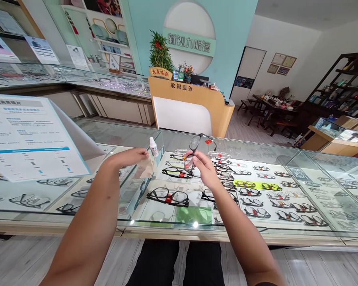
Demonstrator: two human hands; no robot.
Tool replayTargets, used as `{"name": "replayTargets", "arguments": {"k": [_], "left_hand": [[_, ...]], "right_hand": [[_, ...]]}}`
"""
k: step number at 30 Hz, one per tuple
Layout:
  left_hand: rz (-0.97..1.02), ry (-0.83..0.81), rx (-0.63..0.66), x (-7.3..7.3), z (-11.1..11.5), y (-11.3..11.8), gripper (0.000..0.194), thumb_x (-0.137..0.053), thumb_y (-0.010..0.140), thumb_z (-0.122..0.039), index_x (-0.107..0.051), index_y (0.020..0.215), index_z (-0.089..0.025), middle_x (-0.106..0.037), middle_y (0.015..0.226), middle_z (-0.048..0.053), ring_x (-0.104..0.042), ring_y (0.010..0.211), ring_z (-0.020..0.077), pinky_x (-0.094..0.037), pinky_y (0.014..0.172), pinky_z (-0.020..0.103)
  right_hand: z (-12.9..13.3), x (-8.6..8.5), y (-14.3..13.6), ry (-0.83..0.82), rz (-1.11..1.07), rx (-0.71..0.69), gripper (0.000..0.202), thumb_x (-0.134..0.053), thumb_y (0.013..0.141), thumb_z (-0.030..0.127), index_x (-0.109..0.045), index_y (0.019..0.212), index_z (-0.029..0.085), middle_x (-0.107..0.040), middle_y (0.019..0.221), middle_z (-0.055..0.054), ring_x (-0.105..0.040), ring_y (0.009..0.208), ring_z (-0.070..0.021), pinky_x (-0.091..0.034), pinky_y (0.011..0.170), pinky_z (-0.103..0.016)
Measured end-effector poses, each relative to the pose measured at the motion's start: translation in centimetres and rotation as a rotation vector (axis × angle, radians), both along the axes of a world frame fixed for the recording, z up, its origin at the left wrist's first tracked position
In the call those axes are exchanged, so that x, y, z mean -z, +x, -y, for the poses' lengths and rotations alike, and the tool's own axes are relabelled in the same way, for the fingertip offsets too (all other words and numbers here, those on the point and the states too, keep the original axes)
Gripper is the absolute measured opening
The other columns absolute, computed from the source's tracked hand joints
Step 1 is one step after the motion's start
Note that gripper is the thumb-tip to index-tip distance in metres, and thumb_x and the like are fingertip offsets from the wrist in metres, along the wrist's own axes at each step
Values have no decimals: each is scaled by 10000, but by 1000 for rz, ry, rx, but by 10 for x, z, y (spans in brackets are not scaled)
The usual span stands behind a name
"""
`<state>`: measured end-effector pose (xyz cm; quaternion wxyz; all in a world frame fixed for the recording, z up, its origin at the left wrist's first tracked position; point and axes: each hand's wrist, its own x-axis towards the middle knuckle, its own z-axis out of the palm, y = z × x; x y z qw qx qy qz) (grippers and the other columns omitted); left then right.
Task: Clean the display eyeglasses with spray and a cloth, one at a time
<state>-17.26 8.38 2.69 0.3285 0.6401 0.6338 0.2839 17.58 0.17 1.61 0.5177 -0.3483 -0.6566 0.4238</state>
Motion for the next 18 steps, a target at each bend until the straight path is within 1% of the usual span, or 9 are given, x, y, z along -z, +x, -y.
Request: {"name": "replayTargets", "arguments": {"k": [2, 4, 7, 10, 12, 14, 16, 18], "left_hand": [[-19, -24, 29, -6, 3, 2, 193, -835, 681, -365, -709, 734, -229, -691, 755, 41, -557, 665, 225, -390, 611, 314], [10, -39, 82, -13, 6, 7, 312, -826, 733, -497, -727, 845, -223, -714, 836, 42, -576, 723, 222, -397, 632, 302], [224, 4, 136, -20, 10, 20, 568, -844, 717, -697, -734, 973, -202, -714, 865, 32, -594, 759, 197, -420, 671, 282], [470, 30, 99, -21, 13, 37, 718, -914, 632, -765, -757, 1023, -184, -745, 913, 40, -632, 800, 186, -473, 709, 275], [618, 7, 68, -20, 13, 49, 739, -962, 588, -751, -768, 1011, -177, -764, 946, 54, -655, 822, 187, -512, 714, 274], [769, -27, 43, -19, 13, 62, 677, -1002, 603, -674, -766, 994, -174, -763, 938, 55, -661, 810, 178, -535, 692, 264], [909, -57, 18, -18, 15, 74, 528, -1003, 699, -539, -758, 990, -174, -758, 927, 46, -663, 790, 159, -550, 673, 247], [1013, -89, -14, -19, 17, 84, 321, -930, 840, -392, -748, 994, -177, -764, 944, 42, -678, 786, 145, -571, 674, 235]], "right_hand": [[0, 0, -1, 2, -3, -4, 407, -619, 1056, 623, -785, 1173, 269, -793, 1281, -57, -692, 925, -225, -529, 938, -386], [1, -1, -2, 7, -5, -3, 422, -627, 1047, 643, -795, 1168, 275, -797, 1256, -55, -689, 934, -234, -537, 979, -402], [4, -4, -4, 10, -9, -25, 419, -644, 1039, 652, -810, 1157, 285, -803, 1220, -54, -689, 941, -244, -542, 1023, -420], [8, -7, -5, 5, -14, -85, 396, -668, 1036, 635, -822, 1159, 292, -806, 1214, -54, -694, 965, -249, -548, 1034, -424], [10, -9, -6, 0, -1, -121, 384, -682, 1032, 626, -836, 1129, 288, -809, 1197, -56, -691, 972, -253, -555, 1018, -423], [12, -9, -7, -8, 30, -150, 383, -685, 1031, 627, -847, 1105, 288, -810, 1163, -58, -693, 965, -255, -561, 990, -423], [13, -9, -8, -16, 66, -184, 381, -676, 1039, 627, -850, 1108, 295, -808, 1129, -56, -701, 965, -259, -565, 968, -422], [15, -10, -9, -24, 90, -218, 371, -666, 1050, 618, -848, 1089, 297, -810, 1114, -55, -707, 983, -262, -566, 949, -414]]}}
